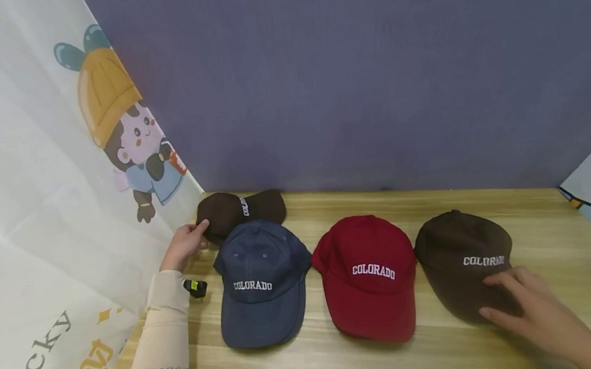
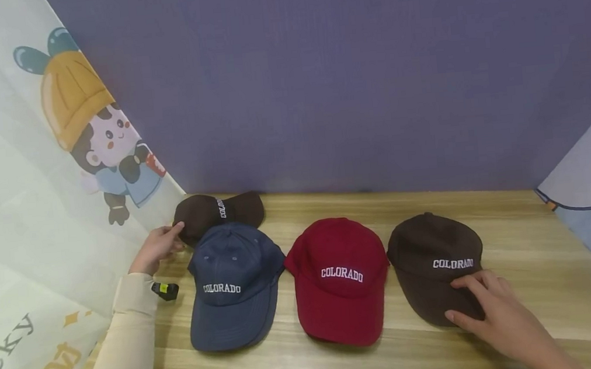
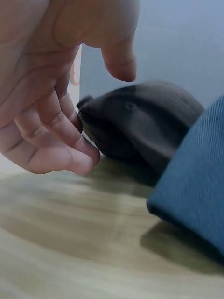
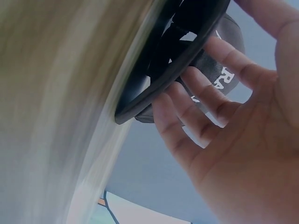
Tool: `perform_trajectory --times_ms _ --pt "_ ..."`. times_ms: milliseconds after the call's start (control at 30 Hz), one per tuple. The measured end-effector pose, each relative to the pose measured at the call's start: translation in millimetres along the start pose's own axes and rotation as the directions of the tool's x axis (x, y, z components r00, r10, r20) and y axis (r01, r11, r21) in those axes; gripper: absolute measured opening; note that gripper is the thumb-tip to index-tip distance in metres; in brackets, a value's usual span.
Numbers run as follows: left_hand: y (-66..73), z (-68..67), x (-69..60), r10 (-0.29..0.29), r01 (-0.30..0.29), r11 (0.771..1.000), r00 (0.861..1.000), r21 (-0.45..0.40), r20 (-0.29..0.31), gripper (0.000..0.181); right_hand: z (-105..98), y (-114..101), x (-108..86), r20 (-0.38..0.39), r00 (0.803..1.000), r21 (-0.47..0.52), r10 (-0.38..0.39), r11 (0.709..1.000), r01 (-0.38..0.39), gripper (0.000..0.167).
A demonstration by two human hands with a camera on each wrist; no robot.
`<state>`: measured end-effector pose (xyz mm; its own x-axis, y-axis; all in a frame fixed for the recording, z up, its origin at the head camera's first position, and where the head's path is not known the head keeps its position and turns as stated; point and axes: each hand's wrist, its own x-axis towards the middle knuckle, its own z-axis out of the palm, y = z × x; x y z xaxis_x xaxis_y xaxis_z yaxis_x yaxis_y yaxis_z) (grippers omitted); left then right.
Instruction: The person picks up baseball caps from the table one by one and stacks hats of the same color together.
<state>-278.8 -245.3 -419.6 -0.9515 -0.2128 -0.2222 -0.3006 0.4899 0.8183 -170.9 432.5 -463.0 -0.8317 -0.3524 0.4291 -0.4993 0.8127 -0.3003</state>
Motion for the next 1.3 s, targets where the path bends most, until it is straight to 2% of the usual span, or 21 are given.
perform_trajectory --times_ms 133,267,433,567,833,1067,1300 --pt "-2.5 2.7 2.1 -0.004 0.001 0.998 0.998 -0.060 -0.055 0.055 -0.3 -0.3 0.6 0.013 1.000 -0.003 0.002 1.000 -0.002 0.058" --pt "-2.0 4.4 4.2 0.035 -0.049 0.994 0.991 -0.101 -0.132 0.046 -1.0 -0.1 0.1 0.022 1.000 -0.003 0.011 1.000 -0.011 0.058" --pt "2.9 5.7 4.5 0.039 -0.057 0.994 0.983 -0.097 -0.182 0.053 -1.0 1.0 1.3 0.024 0.999 -0.009 0.024 1.000 -0.023 0.057" --pt "4.4 7.5 4.7 0.034 -0.053 0.995 0.979 -0.089 -0.201 0.058 -0.2 1.3 1.0 0.013 1.000 -0.016 0.021 1.000 -0.021 0.057" --pt "6.0 7.1 3.7 0.081 -0.108 0.990 0.964 -0.095 -0.255 0.046 1.4 1.9 -0.7 0.008 1.000 -0.005 0.015 1.000 -0.015 0.058" --pt "8.1 6.9 2.3 0.125 -0.159 0.982 0.953 -0.103 -0.278 0.046 1.1 1.2 -1.5 -0.001 1.000 -0.004 0.005 1.000 -0.005 0.059" --pt "12.4 6.1 1.9 0.142 -0.188 0.974 0.942 -0.128 -0.303 0.046 0.6 0.9 -0.6 0.030 0.999 -0.021 0.039 0.999 -0.039 0.057"
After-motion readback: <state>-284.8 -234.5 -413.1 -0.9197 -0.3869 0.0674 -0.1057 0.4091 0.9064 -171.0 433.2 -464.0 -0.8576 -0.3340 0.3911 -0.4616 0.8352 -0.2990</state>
